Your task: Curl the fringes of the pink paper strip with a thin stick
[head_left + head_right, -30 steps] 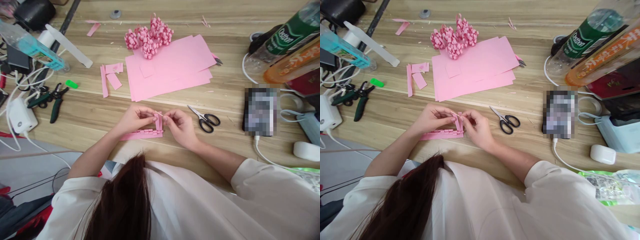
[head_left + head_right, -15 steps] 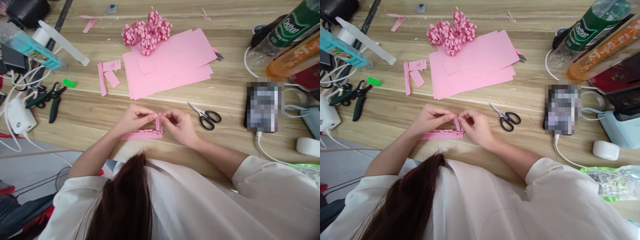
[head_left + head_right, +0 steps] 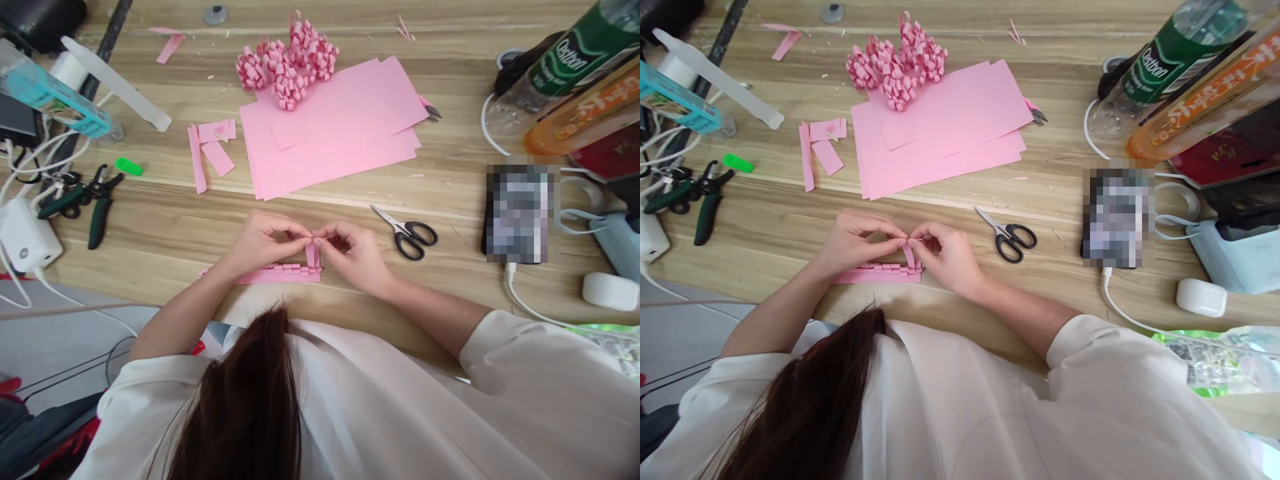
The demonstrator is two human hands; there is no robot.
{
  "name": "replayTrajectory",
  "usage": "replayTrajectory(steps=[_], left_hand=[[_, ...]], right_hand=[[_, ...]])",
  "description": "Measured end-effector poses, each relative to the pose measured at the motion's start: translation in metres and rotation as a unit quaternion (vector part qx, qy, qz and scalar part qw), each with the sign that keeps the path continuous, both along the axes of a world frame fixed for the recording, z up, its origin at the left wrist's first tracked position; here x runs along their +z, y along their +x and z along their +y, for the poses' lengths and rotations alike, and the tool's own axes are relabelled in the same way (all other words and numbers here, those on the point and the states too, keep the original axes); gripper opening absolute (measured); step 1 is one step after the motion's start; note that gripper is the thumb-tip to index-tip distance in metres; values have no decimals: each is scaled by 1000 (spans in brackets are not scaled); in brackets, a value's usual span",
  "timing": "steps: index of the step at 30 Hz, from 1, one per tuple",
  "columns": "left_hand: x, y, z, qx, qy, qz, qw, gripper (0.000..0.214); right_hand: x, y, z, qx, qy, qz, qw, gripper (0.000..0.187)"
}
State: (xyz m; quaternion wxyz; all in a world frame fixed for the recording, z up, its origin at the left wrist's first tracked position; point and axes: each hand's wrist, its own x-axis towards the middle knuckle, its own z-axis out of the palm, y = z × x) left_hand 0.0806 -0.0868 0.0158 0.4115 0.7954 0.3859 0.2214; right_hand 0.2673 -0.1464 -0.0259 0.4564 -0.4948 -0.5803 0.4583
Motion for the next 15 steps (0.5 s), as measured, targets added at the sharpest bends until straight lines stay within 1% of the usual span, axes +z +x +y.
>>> replayTrajectory(steps=[4, 9, 12, 15], left_hand=[[0, -1, 0, -17, 24, 4, 1000, 19], [0, -2, 3, -60, -10, -18, 998, 25], [-1, -2, 4, -65, -15, -19, 998, 23], [-1, -2, 5, -57, 3, 3, 998, 23]], right_hand=[[0, 0, 0, 15, 9, -6, 1000, 15], [2, 1, -2, 29, 15, -12, 999, 17], [2, 2, -3, 40, 3, -15, 999, 16], [2, 2, -3, 40, -2, -8, 999, 16]])
